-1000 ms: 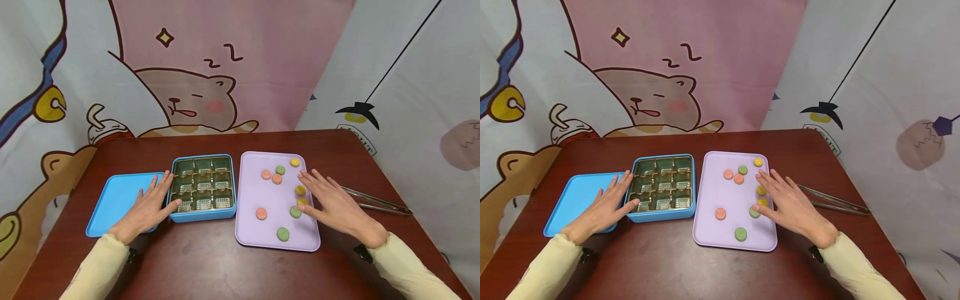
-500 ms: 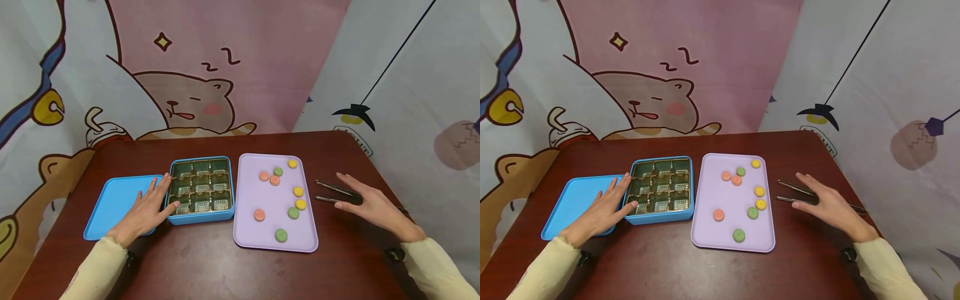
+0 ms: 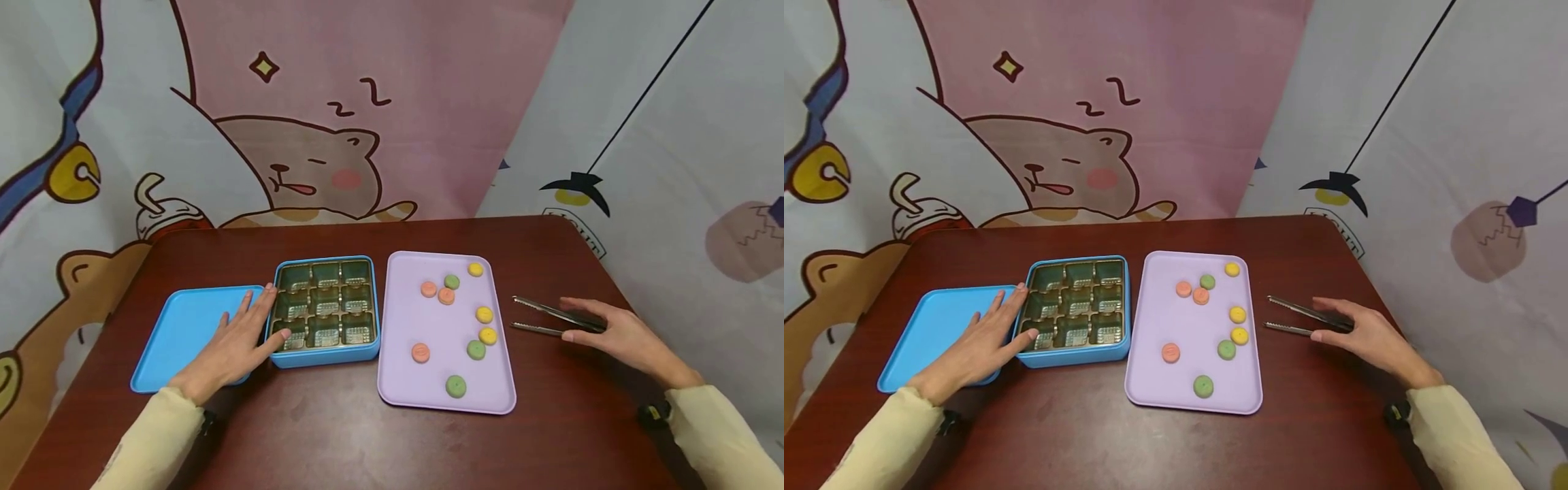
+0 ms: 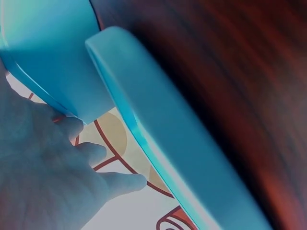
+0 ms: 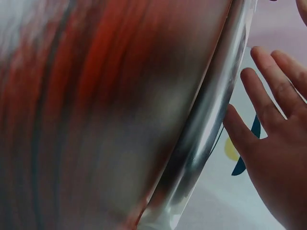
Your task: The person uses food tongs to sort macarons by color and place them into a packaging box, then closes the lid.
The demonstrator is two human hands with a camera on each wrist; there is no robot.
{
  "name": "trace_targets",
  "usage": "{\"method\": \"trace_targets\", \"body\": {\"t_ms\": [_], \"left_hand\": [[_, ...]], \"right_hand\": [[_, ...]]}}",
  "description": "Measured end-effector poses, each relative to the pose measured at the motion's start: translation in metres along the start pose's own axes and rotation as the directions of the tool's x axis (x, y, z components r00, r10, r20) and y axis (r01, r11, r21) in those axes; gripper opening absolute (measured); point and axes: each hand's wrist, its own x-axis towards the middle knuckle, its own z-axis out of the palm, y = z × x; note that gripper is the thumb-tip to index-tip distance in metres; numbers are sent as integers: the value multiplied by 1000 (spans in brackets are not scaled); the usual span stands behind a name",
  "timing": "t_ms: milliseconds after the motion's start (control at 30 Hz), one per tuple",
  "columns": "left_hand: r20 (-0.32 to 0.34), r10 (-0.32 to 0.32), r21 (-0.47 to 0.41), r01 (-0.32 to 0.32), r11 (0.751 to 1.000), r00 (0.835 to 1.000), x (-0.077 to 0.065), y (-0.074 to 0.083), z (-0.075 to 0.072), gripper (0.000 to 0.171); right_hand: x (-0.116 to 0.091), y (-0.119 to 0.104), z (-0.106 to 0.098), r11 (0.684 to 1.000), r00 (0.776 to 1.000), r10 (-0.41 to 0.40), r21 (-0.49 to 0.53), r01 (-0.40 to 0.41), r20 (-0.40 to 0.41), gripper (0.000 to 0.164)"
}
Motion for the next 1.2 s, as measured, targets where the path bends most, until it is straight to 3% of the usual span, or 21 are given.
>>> {"method": "trace_targets", "body": {"t_ms": [333,633,833,1033,1200], "left_hand": [[13,-15,6,15,1000,1000,-6,-1,5,91],[-4,-11,11,11,1000,1000,-6,-1,8,90],[-10,-16,13,16,1000,1000,-5,-1,9,89],[-15,-18,20,19,1000,1000,1,0,5,90],[-11,-25,18,25,1000,1000,2,-1,3,90]], "right_hand": [[-1,15,13,998,999,-26,-57,28,37,72],[2,18,11,985,994,-104,-138,105,12,61],[4,17,9,981,994,-109,-161,110,18,52],[4,6,1,987,990,-128,-104,121,-60,41],[-1,-18,-3,981,979,-177,-97,168,-101,41]]}}
